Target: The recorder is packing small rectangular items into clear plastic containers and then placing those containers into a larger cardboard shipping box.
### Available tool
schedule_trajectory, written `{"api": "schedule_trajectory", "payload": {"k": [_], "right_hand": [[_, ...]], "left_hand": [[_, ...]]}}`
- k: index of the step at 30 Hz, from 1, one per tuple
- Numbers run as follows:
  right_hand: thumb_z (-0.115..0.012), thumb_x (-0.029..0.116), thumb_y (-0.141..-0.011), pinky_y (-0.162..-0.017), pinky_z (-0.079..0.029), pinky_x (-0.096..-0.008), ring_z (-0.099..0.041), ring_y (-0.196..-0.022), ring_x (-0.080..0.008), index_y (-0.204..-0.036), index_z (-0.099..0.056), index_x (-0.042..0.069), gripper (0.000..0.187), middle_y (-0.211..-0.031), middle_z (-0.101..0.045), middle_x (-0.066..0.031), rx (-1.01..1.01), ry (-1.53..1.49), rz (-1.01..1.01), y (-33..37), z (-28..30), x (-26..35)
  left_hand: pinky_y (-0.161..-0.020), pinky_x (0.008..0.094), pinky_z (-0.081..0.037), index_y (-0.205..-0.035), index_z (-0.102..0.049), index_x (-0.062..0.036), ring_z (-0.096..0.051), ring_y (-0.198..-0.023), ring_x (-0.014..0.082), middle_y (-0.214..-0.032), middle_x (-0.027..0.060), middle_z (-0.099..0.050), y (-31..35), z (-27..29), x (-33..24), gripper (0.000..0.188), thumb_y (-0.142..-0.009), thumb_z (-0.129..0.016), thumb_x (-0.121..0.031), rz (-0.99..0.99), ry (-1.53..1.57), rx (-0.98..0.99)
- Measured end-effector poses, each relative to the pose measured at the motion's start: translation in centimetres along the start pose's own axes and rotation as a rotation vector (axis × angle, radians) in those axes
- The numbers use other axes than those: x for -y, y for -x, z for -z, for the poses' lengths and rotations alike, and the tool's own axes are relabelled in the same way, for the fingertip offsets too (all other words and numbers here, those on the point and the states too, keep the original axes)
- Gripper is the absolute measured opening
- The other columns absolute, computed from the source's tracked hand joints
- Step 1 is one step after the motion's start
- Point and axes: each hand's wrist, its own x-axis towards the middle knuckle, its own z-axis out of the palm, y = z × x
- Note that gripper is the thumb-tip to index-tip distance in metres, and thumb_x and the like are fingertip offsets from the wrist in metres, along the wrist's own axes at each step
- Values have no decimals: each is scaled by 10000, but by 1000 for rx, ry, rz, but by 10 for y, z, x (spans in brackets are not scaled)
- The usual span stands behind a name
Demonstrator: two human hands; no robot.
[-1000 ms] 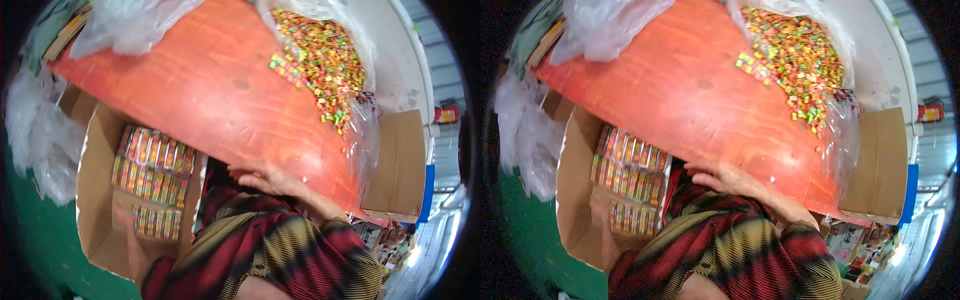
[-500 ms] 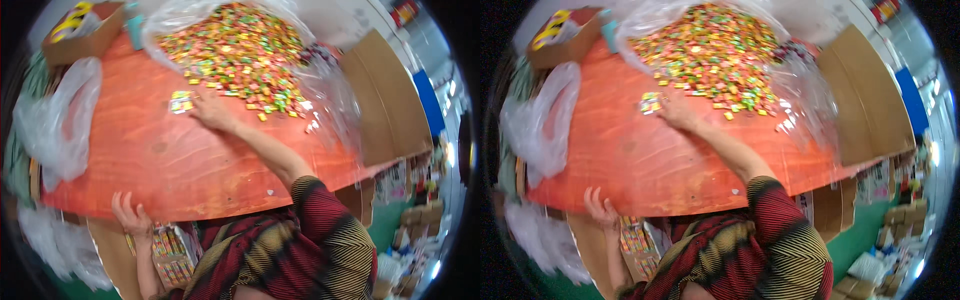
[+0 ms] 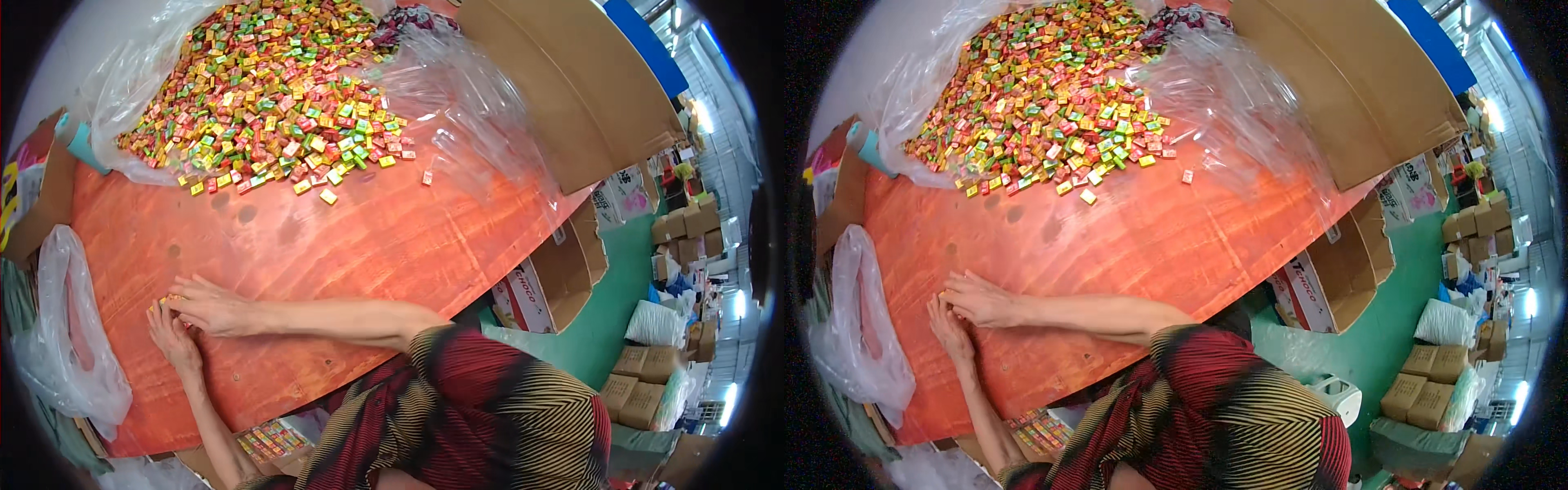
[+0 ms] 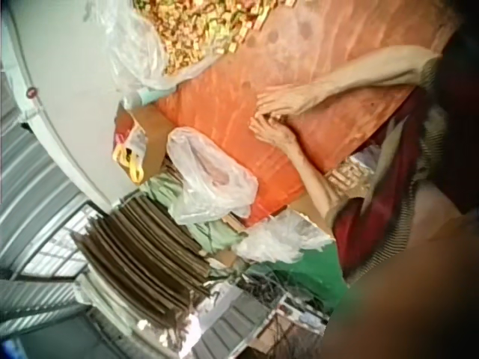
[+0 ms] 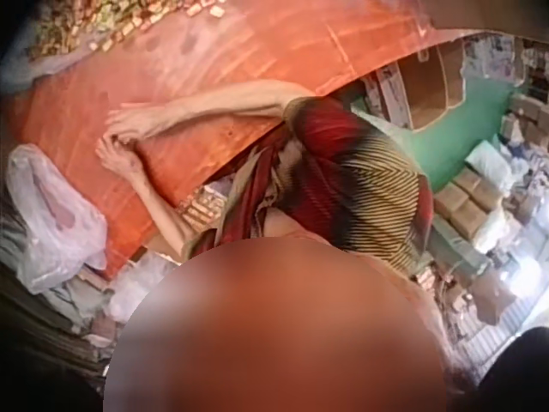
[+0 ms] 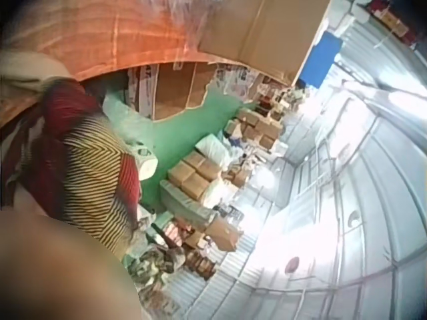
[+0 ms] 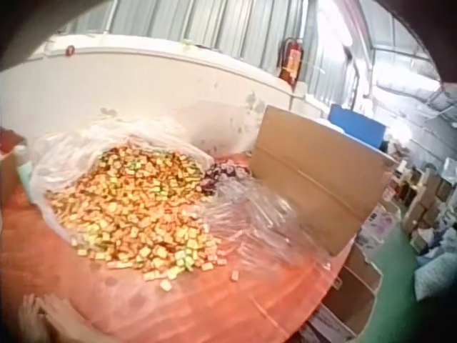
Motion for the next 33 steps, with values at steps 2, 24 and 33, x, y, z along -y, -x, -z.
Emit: {"api": "schedule_trajectory", "payload": {"k": [2, 24, 33], "right_hand": [[-496, 85, -775, -924, -342, -445, -427, -1096, -343, -1040, -520, 11, 276, -1145, -484, -187, 167, 65, 133, 14, 73, 14], [-658, 149, -647, -831, -356, -418, -456, -970, -319, -1099, -480, 30, 501, -1029, -489, -153, -250, 647, -216, 192, 245, 13], [-616, 178, -717, -879, -367, -415, -470, -1013, -310, -1105, -487, 27, 435, -1089, -487, -157, 116, 552, 44, 160, 209, 17]], "left_hand": [[-1021, 508, -119, -1259, -406, -73, -195, -1290, 322, -1361, 135, -305, 4, 3, -7, 547, -910, -237, -460, -40, -141, 42], [-965, 543, -239, -1173, -466, -45, -324, -1193, 386, -1246, 202, -385, 41, -60, -331, 510, -725, -635, -220, -590, 210, 100], [-950, 515, -283, -1175, -439, 14, -354, -1165, 388, -1234, 228, -387, 64, -32, -266, 532, -719, -651, -158, -381, 145, 7]]}}
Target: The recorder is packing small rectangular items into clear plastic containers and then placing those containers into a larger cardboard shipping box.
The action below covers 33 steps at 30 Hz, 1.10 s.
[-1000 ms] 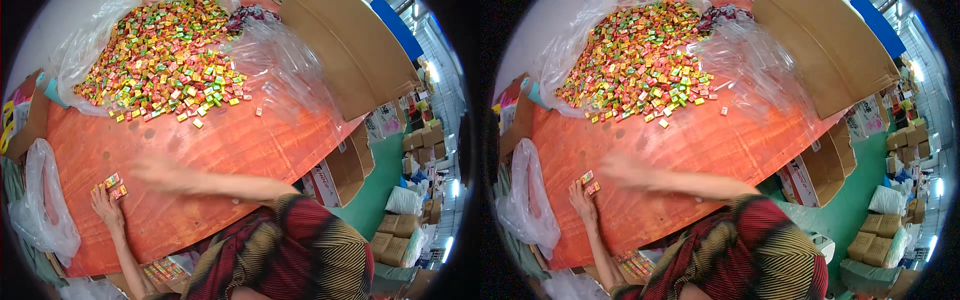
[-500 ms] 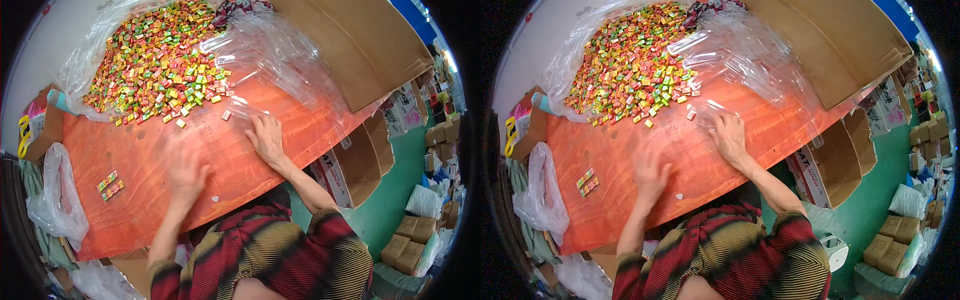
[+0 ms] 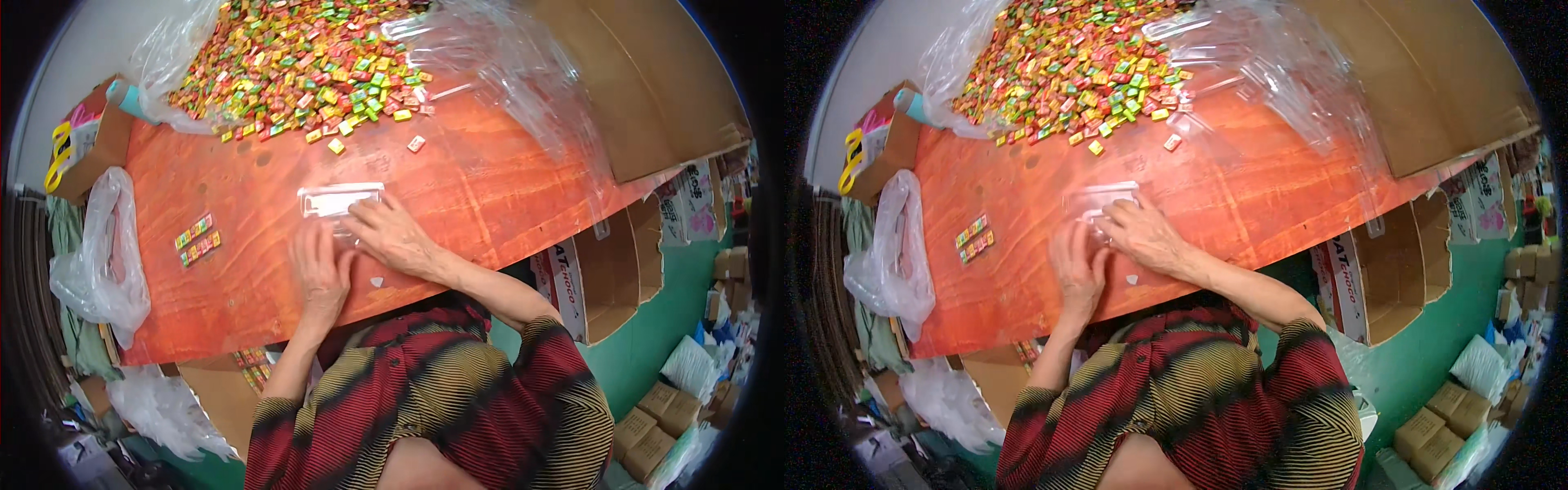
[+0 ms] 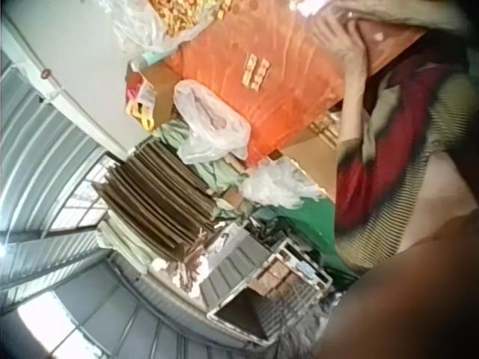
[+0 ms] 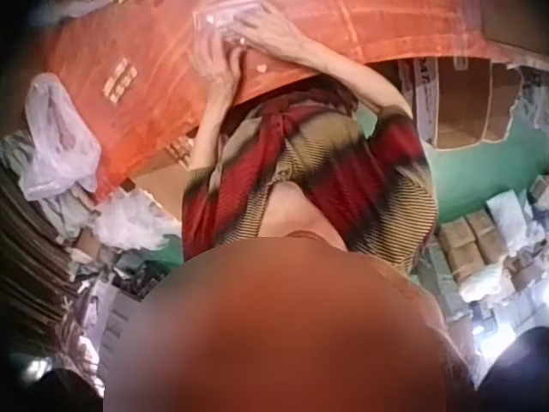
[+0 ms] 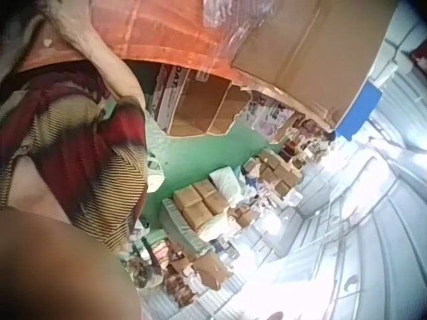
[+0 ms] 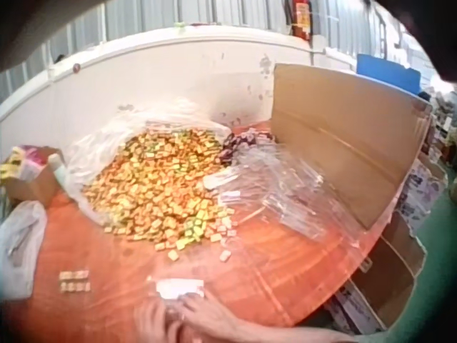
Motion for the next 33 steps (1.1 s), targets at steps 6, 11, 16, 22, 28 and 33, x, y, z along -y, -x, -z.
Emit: {"api": "schedule_trajectory", "payload": {"k": [6, 11, 16, 22, 28, 33], "right_hand": [[-562, 147, -795, -792, -440, -396, -516, -954, -328, -1162, -458, 28, 400, -1065, -510, -170, -166, -265, -220, -11, 23, -15], [-498, 128, -832, -698, -476, -377, -577, -826, -340, -1115, -473, 8, 309, -901, -577, -196, -226, -317, -387, 10, 40, -29], [-522, 175, -807, -647, -433, -430, -552, -775, -367, -870, -528, 17, 170, -850, -576, -192, 80, -120, -578, 29, 57, -51], [-560, 200, -781, -618, -428, -414, -544, -737, -329, -826, -556, 53, 154, -760, -549, -146, -26, 129, -318, 33, 55, -60], [-588, 163, -768, -712, -422, -390, -523, -845, -303, -968, -569, 62, 225, -894, -545, -125, -169, 380, -496, 30, 71, -94], [-585, 154, -759, -727, -392, -396, -501, -878, -293, -949, -570, 81, 204, -901, -527, -118, -49, 513, -645, 45, 75, -107]], "left_hand": [[-962, 520, -273, -1178, -449, -5, -328, -1194, 370, -1261, 207, -367, 10, 6, -5, 502, -734, -633, -149, 69, -5, -177], [-941, 531, -277, -1104, -522, -77, -382, -1135, 353, -1188, 140, -449, -5, -9, -6, 384, -741, -617, -161, -69, -107, 178], [-926, 546, -282, -1002, -569, -77, -399, -1113, 343, -1153, 127, -472, 4, -1, 1, 281, -736, -619, -152, -80, -120, 146], [-919, 542, -286, -941, -591, -71, -405, -1103, 335, -1079, 129, -495, 18, 12, 2, 238, -724, -630, -159, -24, -155, 97], [-923, 546, -272, -981, -572, -51, -369, -1134, 361, -1123, 159, -460, 18, 18, 5, 308, -723, -636, -206, 24, -129, 112], [-946, 563, -243, -1139, -507, -50, -260, -1231, 385, -1282, 173, -357, -22, 13, 4, 474, -735, -623, -269, -5, -119, 137]]}}
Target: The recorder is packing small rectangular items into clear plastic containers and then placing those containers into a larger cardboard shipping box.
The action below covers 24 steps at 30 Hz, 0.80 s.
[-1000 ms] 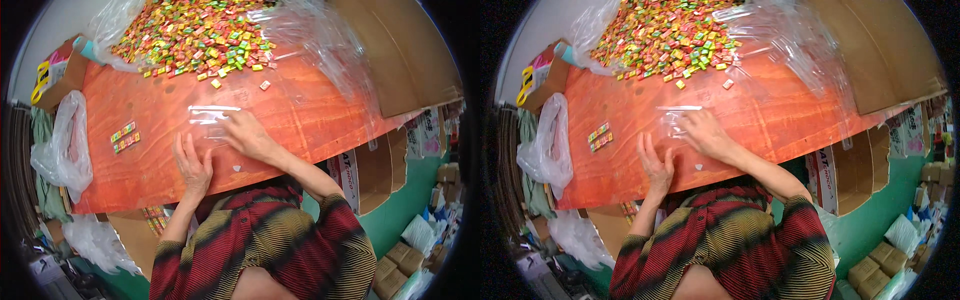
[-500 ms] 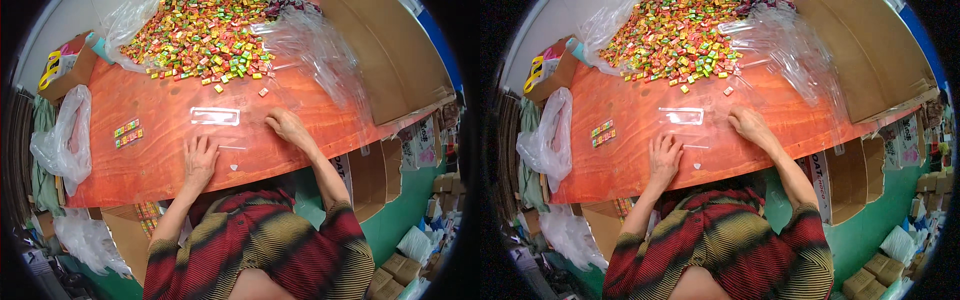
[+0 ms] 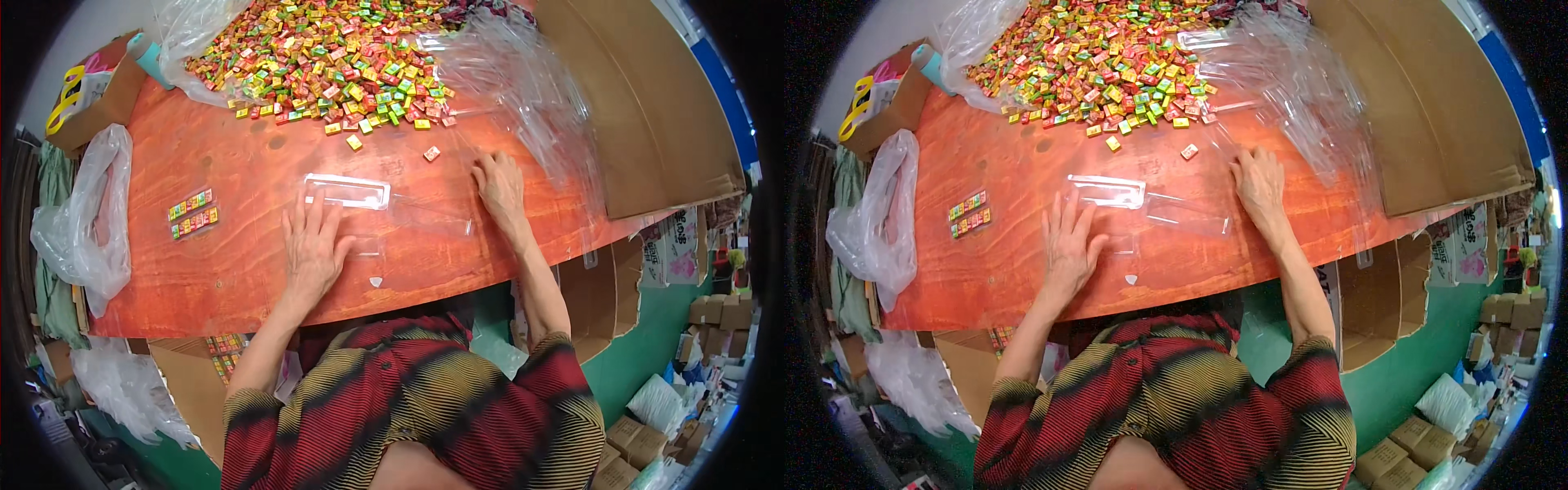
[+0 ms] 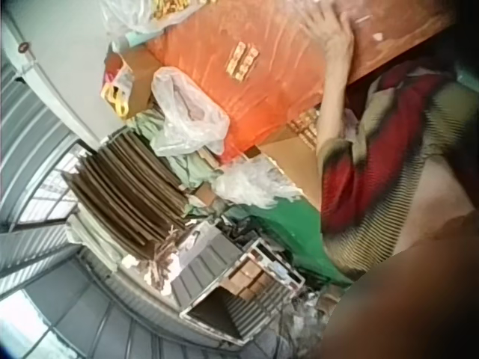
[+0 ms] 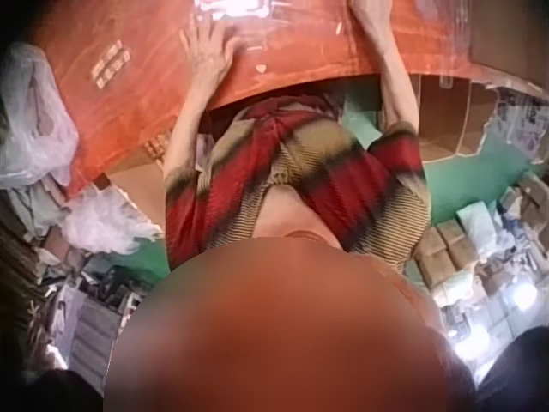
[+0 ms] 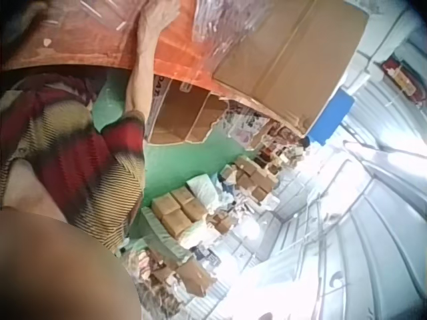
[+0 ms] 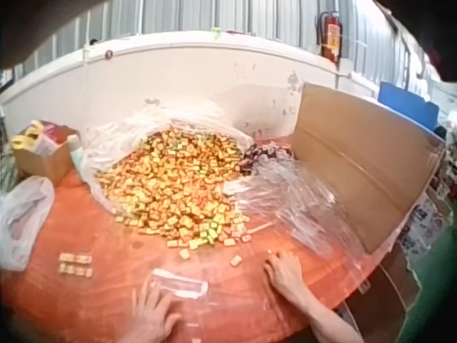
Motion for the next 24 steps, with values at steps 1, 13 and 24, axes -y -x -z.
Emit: {"api": "schedule_trajectory", "payload": {"k": [1, 13, 24], "right_hand": [[-585, 154, -759, -727, -392, -396, -501, -878, -293, -949, -570, 81, 204, -901, -527, -118, 1, 5, 7, 2, 3, -3], [-583, 109, -738, -778, -373, -415, -485, -943, -306, -924, -586, 73, 189, -975, -517, -135, -68, -139, 234, 54, 33, 46], [-538, 103, -729, -765, -348, -405, -492, -827, -284, -858, -588, 68, 142, -901, -544, -128, 143, 32, 278, 39, 40, 60]], "left_hand": [[-946, 563, -243, -1139, -507, -50, -260, -1231, 385, -1282, 173, -357, -5, -5, 3, 474, -735, -623, -269, 6, 4, -5], [-956, 564, -217, -1179, -472, -41, -271, -1224, 373, -1253, 192, -389, 21, -11, -5, 529, -758, -583, -342, 271, -89, 92], [-968, 584, -191, -1207, -439, -41, -236, -1242, 390, -1297, 200, -326, 25, 1, 2, 510, -779, -566, -289, 343, -15, 73]]}}
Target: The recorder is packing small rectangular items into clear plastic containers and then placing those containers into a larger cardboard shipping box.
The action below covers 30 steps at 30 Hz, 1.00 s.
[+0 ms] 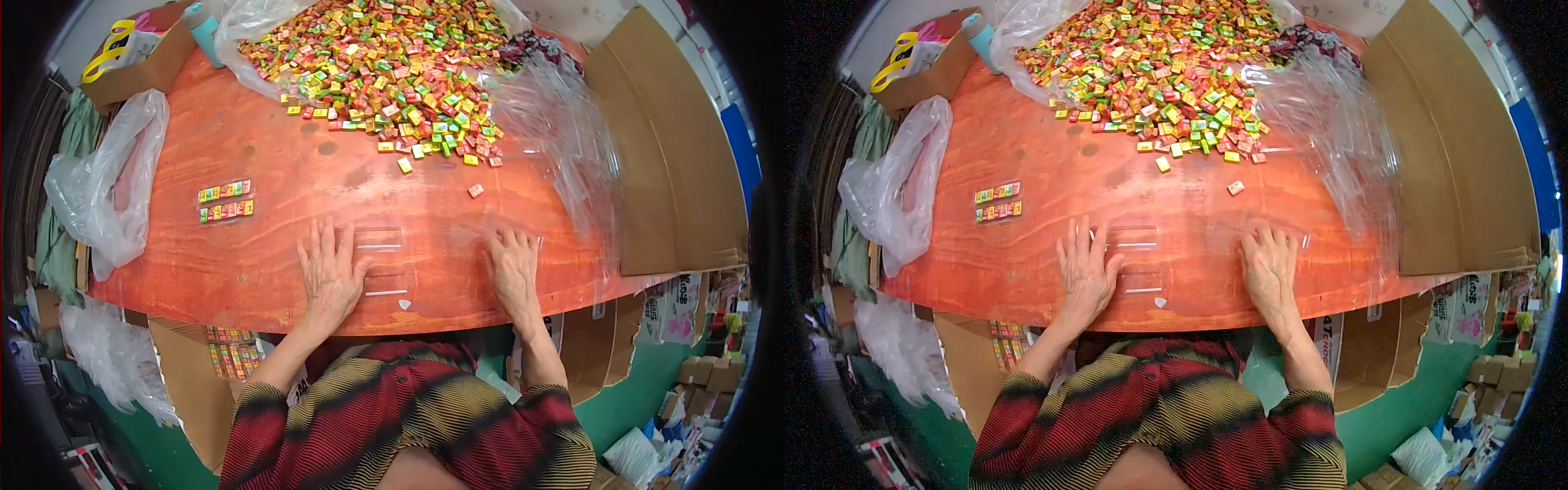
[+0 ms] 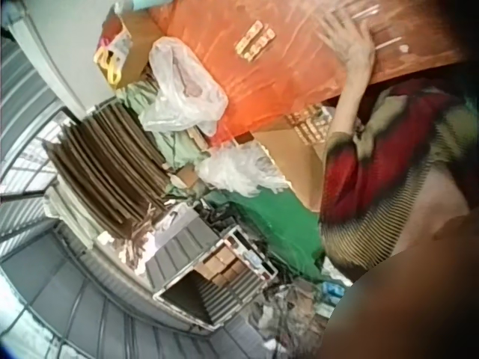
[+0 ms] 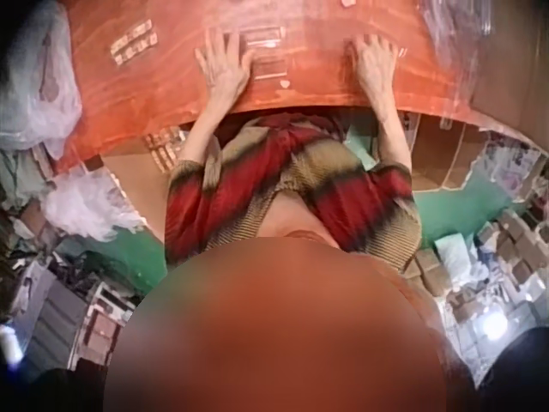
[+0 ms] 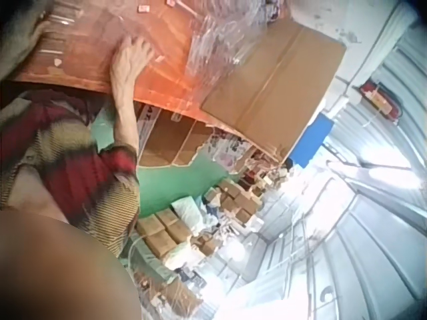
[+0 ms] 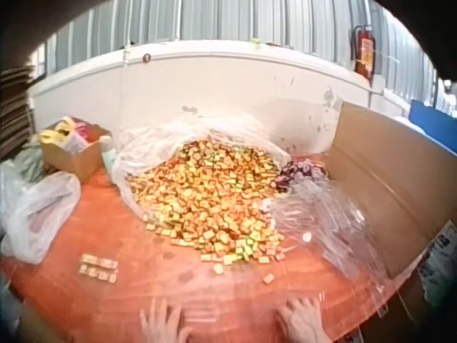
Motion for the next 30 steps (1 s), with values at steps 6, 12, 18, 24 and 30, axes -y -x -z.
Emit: {"api": "schedule_trajectory", "payload": {"k": [6, 12, 18, 24, 30], "right_hand": [[-538, 127, -771, -739, -374, -407, -500, -863, -291, -960, -551, 54, 203, -920, -546, -115, -76, -289, 210, -68, -12, 38], [-535, 160, -819, -934, -332, -426, -390, -1146, -338, -1170, -466, 51, 374, -1232, -427, -153, -210, -402, 354, -145, -64, 67], [-534, 321, -805, -997, -184, -552, -249, -1253, -344, -1260, -396, 93, 527, -1354, -293, -142, -184, -158, 321, -200, -95, 83], [-520, 294, -817, -972, -244, -509, -270, -1239, -306, -1181, -469, 74, 428, -1328, -329, -112, -43, -197, 470, -190, -89, 88], [-531, 182, -818, -965, -252, -496, -388, -1155, -286, -1083, -529, 80, 283, -1153, -500, -68, 40, -304, 666, -151, -78, 64]], "left_hand": [[-978, 582, -171, -1263, -382, -56, -200, -1261, 394, -1351, 201, -255, -38, -6, 14, 517, -819, -526, -279, -22, 117, -87], [-996, 564, -145, -1296, -343, -85, -177, -1276, 379, -1367, 195, -236, -54, -6, 59, 550, -827, -516, -315, 52, -44, -192], [-992, 575, -133, -1314, -312, -100, -159, -1286, 369, -1386, 188, -210, -47, 0, 149, 568, -838, -489, -352, 282, -189, -243], [-1008, 542, -133, -1291, -347, -87, -179, -1281, 361, -1362, 189, -258, -53, 7, 141, 543, -834, -496, -338, 259, -249, -183], [-969, 598, -155, -1207, -444, -64, -217, -1266, 351, -1306, 164, -347, -44, 4, 80, 498, -780, -559, -293, -75, -62, -239]]}}
